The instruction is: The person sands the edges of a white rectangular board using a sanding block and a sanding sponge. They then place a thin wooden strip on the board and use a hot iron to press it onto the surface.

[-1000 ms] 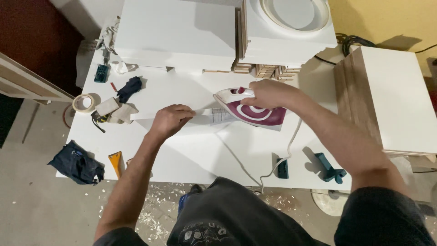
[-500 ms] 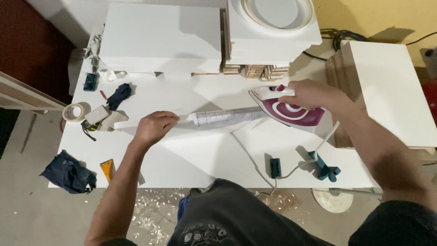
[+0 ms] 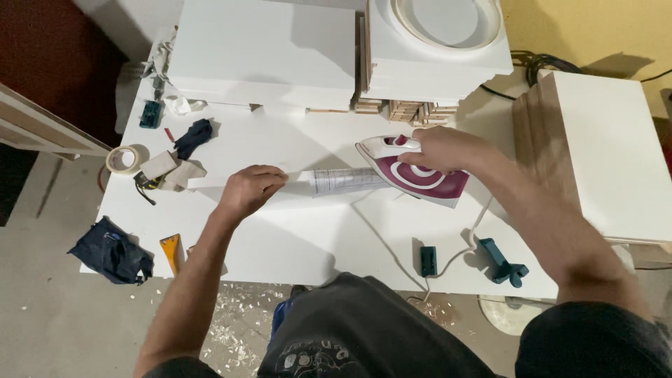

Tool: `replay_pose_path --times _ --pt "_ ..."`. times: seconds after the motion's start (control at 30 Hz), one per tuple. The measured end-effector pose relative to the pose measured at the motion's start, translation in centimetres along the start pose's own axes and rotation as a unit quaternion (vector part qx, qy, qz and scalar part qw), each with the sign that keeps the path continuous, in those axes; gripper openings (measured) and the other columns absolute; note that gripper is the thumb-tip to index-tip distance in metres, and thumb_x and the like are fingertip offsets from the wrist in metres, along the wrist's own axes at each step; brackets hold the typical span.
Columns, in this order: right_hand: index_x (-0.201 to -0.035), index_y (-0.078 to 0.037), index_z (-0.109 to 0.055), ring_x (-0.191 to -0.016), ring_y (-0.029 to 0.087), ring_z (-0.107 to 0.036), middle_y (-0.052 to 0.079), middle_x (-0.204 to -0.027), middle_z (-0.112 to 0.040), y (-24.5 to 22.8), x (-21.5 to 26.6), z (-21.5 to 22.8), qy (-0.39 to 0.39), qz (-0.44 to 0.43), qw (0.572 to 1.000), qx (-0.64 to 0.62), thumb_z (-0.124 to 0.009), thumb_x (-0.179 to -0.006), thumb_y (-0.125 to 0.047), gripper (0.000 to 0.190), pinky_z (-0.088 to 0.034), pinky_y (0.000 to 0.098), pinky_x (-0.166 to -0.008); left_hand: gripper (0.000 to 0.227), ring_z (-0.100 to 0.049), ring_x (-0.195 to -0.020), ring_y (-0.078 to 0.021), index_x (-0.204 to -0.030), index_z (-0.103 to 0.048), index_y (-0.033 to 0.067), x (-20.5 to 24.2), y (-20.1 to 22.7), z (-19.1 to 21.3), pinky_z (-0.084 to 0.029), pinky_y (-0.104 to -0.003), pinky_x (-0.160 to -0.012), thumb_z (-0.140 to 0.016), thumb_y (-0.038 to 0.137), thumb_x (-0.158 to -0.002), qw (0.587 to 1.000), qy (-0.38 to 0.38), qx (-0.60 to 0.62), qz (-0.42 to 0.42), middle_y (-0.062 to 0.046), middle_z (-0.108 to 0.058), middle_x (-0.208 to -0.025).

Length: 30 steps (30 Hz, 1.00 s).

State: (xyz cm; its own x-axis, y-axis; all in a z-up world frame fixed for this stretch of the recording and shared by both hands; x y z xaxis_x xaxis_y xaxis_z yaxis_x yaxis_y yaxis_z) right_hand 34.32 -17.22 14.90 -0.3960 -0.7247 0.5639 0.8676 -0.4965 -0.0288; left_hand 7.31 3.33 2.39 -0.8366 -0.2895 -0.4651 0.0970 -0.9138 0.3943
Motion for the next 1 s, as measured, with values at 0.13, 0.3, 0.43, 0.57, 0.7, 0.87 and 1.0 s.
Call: replay_pose_path --times 0.13,0.3,0.43,0.57,0.7,0.87,1.0 --pt "-0.106 -0.007 -0.062 -0.05 0.027 -0.071 0.009 -0.047 -0.065 -2.0 -1.7 -0.5 0.003 0.028 1.0 -0.006 -0.05 -0.093 -0.059 0.055 -0.057 0.0394 -0.068 0.004 -0.073 -0.097 -0.0151 -0.091 -0.08 0.0248 -0.2 0.6 0.2 -0.059 -0.029 -0.081 -0.078 0.021 -0.091 1.0 0.003 0.011 -0.003 0.008 -0.077 -0.104" --pt "-0.109 -0.002 -0.062 -0.047 0.025 -0.069 0.01 -0.049 -0.065 -4.1 -3.9 -1.3 0.003 0.058 0.998 -0.014 -0.052 -0.095 -0.052 0.053 -0.057 0.0384 -0.063 0.003 -0.074 -0.095 -0.0162 -0.091 -0.079 0.0235 -0.4 1.6 0.7 -0.059 -0.03 -0.08 -0.079 0.021 -0.09 1.0 0.002 -0.018 -0.017 0.008 -0.077 -0.104" --pt "-0.107 -0.001 -0.062 -0.045 0.026 -0.068 0.01 -0.049 -0.064 -6.3 -3.3 -0.8 0.001 0.07 0.997 -0.016 -0.05 -0.096 -0.054 0.055 -0.057 0.0389 -0.06 0.004 -0.074 -0.094 -0.0142 -0.09 -0.079 0.0251 -0.6 1.7 0.9 -0.059 -0.028 -0.079 -0.078 0.022 -0.092 1.0 -0.012 -0.009 -0.01 0.01 -0.077 -0.104" --pt "-0.112 0.001 -0.062 -0.048 0.027 -0.068 0.013 -0.053 -0.066 -8.1 -3.2 -0.5 -0.002 0.063 0.998 -0.023 -0.05 -0.096 -0.052 0.056 -0.058 0.0408 -0.062 0.004 -0.074 -0.096 -0.016 -0.094 -0.08 0.0253 -0.6 1.5 0.8 -0.059 -0.03 -0.08 -0.076 0.023 -0.093 1.0 -0.021 0.008 0.0 0.008 -0.077 -0.105" --pt "-0.111 -0.001 -0.062 -0.047 0.027 -0.069 0.012 -0.053 -0.065 -9.4 -3.3 -0.7 0.0 0.06 0.998 -0.029 -0.052 -0.095 -0.053 0.056 -0.058 0.0406 -0.061 0.005 -0.075 -0.095 -0.0192 -0.094 -0.08 0.0228 -0.6 2.0 1.1 -0.06 -0.032 -0.079 -0.078 0.02 -0.091 1.0 -0.013 0.018 -0.007 0.005 -0.078 -0.104" --pt "-0.109 0.001 -0.062 -0.047 0.028 -0.068 0.012 -0.052 -0.065 -11.5 -4.1 -0.5 0.017 0.088 0.996 -0.021 -0.05 -0.097 -0.053 0.057 -0.058 0.041 -0.061 0.006 -0.074 -0.096 -0.0173 -0.095 -0.08 0.0247 -0.8 2.2 1.4 -0.059 -0.031 -0.08 -0.077 0.021 -0.092 1.0 -0.012 0.004 -0.016 0.007 -0.077 -0.104" --pt "-0.11 0.001 -0.063 -0.059 0.032 -0.073 0.015 -0.06 -0.068 -12.4 -3.5 -0.1 0.027 0.089 0.995 -0.02 -0.05 -0.096 -0.053 0.057 -0.059 0.0465 -0.071 0.008 -0.074 -0.097 -0.017 -0.096 -0.08 0.0251 -0.7 2.1 1.4 -0.059 -0.031 -0.08 -0.078 0.018 -0.092 1.0 -0.004 0.017 -0.01 0.007 -0.077 -0.104"
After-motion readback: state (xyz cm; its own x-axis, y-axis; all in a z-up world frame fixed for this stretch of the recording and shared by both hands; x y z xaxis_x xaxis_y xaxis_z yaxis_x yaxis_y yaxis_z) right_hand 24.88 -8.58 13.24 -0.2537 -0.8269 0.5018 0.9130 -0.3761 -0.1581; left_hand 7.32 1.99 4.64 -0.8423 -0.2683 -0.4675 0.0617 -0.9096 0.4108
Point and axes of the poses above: each hand's wrist, its own x-axis away from the middle knuckle, its own z-axis out of the back of the hand, y = z × x, the point moved 9 cm from there along -x, towards the middle knuckle
